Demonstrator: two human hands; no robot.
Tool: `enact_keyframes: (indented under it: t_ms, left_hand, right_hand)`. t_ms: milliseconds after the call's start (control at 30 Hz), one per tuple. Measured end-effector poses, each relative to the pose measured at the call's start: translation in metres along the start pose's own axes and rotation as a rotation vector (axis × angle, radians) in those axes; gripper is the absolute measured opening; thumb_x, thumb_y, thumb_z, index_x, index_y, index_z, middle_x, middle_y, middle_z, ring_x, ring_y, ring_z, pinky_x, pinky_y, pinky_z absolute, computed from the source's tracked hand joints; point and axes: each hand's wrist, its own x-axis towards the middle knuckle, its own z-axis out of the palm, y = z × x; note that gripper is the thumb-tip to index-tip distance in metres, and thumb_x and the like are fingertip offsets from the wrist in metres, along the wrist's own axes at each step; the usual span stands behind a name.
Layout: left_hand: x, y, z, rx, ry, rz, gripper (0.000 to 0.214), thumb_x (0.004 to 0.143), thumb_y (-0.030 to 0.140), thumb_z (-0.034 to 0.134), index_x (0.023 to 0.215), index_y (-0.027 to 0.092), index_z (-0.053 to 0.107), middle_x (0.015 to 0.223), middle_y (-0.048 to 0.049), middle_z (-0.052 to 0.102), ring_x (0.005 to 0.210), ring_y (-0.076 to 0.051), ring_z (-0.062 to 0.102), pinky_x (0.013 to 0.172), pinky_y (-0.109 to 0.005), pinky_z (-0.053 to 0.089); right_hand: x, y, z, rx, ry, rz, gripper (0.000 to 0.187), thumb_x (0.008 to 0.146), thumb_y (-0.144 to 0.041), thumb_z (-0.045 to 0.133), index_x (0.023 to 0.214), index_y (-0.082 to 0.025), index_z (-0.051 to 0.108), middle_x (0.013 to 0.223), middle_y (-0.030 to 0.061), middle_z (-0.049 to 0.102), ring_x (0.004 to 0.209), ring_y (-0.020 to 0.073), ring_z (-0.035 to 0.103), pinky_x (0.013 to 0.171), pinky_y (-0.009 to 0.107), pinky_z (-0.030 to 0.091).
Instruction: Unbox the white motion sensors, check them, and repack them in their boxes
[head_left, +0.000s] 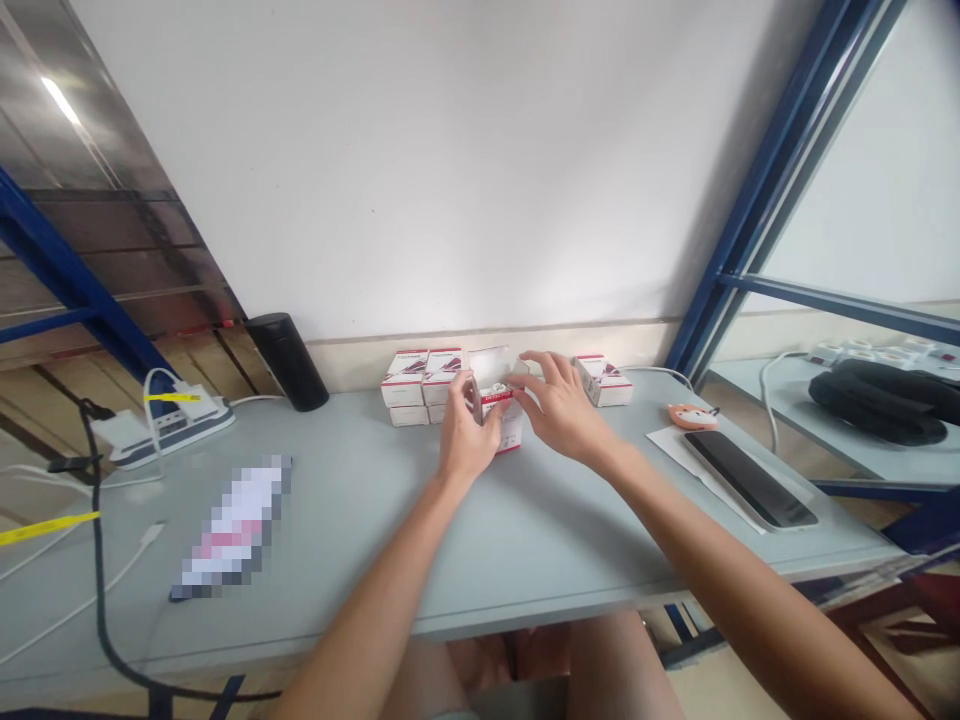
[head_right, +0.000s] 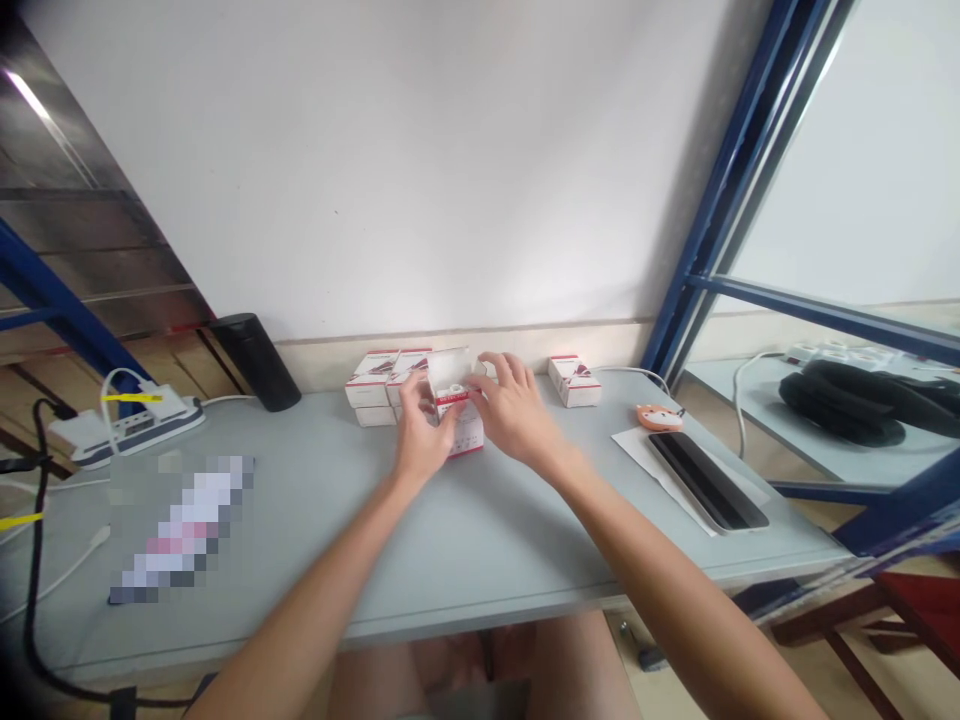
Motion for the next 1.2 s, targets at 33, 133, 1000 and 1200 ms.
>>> enact_keyframes:
  t_ms: [33, 133, 1000, 1200]
  left_hand:
    - [0.000, -0.001, 0.000, 0.022, -0.001, 0.015, 0.059, 0.094, 0.040, 0.068, 0.144, 0.027, 0.038, 0.117, -0.0088, 0.063, 0.090, -0.019, 0.062, 0.083, -0.035, 0.053]
    - [0.000, -0.004, 0.000, 0.096, -0.014, 0.102, 0.042, 0.097, 0.038, 0.063, 0.135, 0.026, 0.050, 0.118, -0.0090, 0.063, 0.101, -0.021, 0.062, 0.091, -0.037, 0.052]
    - [0.002, -0.012, 0.002, -0.079, -0.066, 0.111, 0.048, 0.096, 0.038, 0.065, 0.139, 0.027, 0.046, 0.135, -0.0119, 0.062, 0.125, -0.024, 0.062, 0.103, -0.042, 0.052]
    - [0.006, -0.017, 0.001, -0.007, -0.058, 0.139, 0.025, 0.100, 0.037, 0.058, 0.121, 0.025, 0.061, 0.125, -0.0111, 0.068, 0.122, -0.025, 0.064, 0.106, -0.043, 0.050]
  right_hand:
    - [0.000, 0.000, 0.002, 0.025, 0.032, 0.008, 0.032, 0.106, -0.034, 0.044, 0.123, -0.027, 0.071, 0.149, 0.0119, 0.051, 0.141, 0.0334, 0.040, 0.116, 0.058, 0.037]
    - [0.003, 0.001, 0.006, 0.251, 0.145, 0.102, 0.036, 0.105, -0.042, 0.048, 0.133, -0.027, 0.064, 0.148, 0.0129, 0.052, 0.138, 0.0298, 0.047, 0.115, 0.052, 0.042]
    - [0.013, 0.017, 0.014, 0.572, 0.214, -0.049, 0.024, 0.101, -0.043, 0.058, 0.100, -0.026, 0.076, 0.104, 0.0073, 0.068, 0.093, 0.0204, 0.067, 0.082, 0.037, 0.059]
    - [-0.007, 0.027, 0.017, 0.565, 0.054, -0.072, 0.031, 0.098, -0.043, 0.064, 0.124, -0.029, 0.070, 0.142, 0.0115, 0.056, 0.117, 0.0256, 0.064, 0.101, 0.046, 0.055]
